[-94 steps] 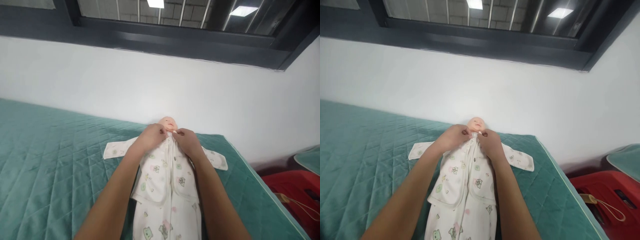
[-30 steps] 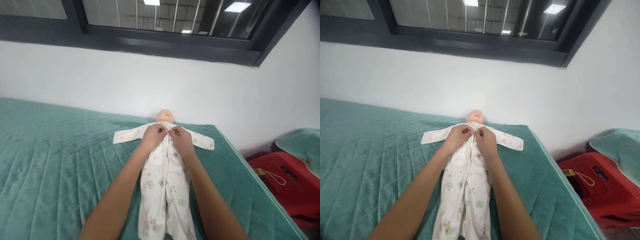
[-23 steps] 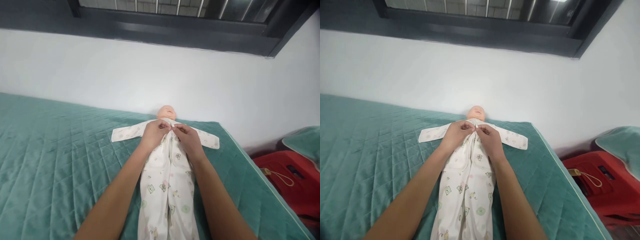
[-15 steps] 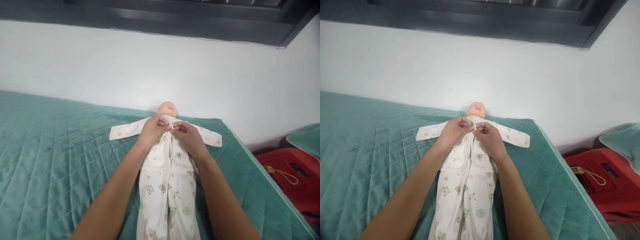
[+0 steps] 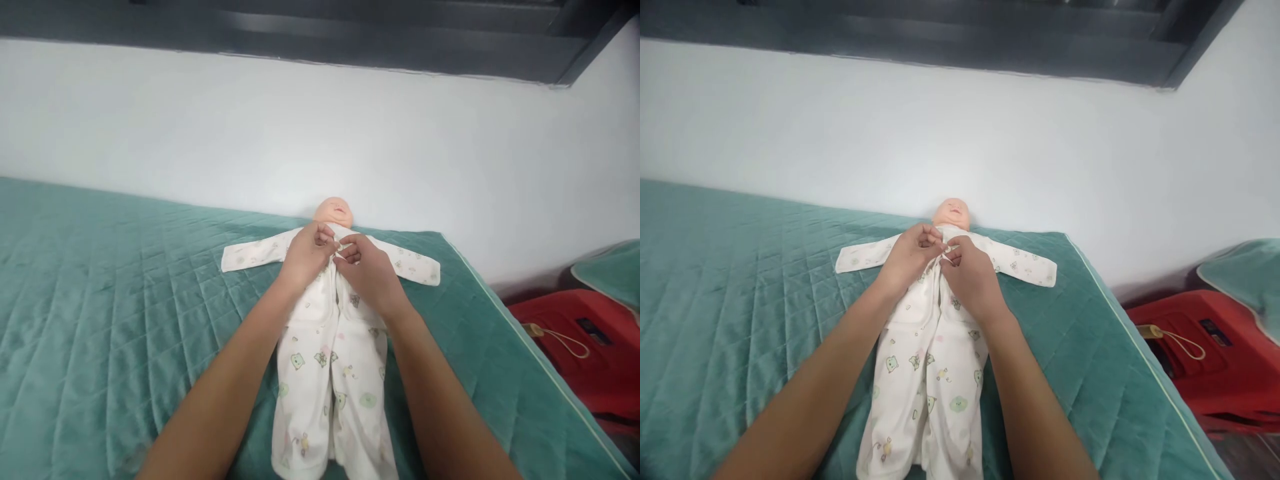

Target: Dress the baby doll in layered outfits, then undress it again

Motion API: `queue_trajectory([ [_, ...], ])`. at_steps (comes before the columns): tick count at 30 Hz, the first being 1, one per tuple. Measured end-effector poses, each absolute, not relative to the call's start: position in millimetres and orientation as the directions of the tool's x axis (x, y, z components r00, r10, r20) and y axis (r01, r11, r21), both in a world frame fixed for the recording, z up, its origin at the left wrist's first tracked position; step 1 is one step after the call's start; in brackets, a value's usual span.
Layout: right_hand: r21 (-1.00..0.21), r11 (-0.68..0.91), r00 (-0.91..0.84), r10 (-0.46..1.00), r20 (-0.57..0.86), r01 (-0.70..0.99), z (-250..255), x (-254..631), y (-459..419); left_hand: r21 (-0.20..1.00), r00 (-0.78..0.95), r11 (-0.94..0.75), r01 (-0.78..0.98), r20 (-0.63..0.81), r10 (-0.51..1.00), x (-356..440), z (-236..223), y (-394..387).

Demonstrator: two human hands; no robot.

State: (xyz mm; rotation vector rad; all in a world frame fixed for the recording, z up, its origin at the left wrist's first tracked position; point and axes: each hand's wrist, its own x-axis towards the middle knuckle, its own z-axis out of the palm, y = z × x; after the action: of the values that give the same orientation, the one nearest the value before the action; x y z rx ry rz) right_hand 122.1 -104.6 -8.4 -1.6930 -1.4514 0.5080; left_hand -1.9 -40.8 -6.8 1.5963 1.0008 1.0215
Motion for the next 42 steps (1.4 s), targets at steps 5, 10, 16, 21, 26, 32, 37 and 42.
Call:
queue_trajectory([
  [5, -0.614, -0.108, 0.293, 0.933, 0.210, 0.782, -7, 113, -120, 0.949, 0.290, -0.252, 0.188, 0.192, 0.938, -3, -15, -42],
  [10, -0.485, -0.130, 0.296, 0.912, 0.283, 0.865, -8, 104, -133, 0.894, 0.298, -0.351, 0.278, 0.268, 0.916, -4, -19, -48],
  [16, -0.522, -0.162, 0.296, 0.937, 0.184, 0.837, 4, 112, -142, 0.860, 0.520, -0.404, 0.312, 0.201, 0.830, -32, 1, -60],
  [21, -0.682, -0.088, 0.214, 0.971, 0.103, 0.726, 9, 127, -141, 0.837, 0.675, -0.432, 0.335, 0.107, 0.730, -49, 14, -63],
  [26, -0.651, -0.114, 0.192, 0.980, 0.050, 0.751, 13, 135, -143, 0.841, 0.679, -0.432, 0.327, 0.109, 0.726, -46, 13, -62],
  [32, -0.858, -0.044, 0.082, 0.997, -0.003, 0.511, 16, 137, -143, 0.917, 0.666, -0.319, 0.237, 0.086, 0.741, -44, 18, -68],
  [37, -0.956, -0.040, 0.034, 0.999, -0.032, 0.292, 13, 140, -139, 0.943, 0.689, -0.274, 0.189, 0.072, 0.721, -47, 17, -66],
  [42, -0.969, -0.041, -0.021, 0.999, -0.048, 0.243, 7, 143, -138, 0.956, 0.688, -0.236, 0.175, 0.052, 0.724, -47, 13, -62],
])
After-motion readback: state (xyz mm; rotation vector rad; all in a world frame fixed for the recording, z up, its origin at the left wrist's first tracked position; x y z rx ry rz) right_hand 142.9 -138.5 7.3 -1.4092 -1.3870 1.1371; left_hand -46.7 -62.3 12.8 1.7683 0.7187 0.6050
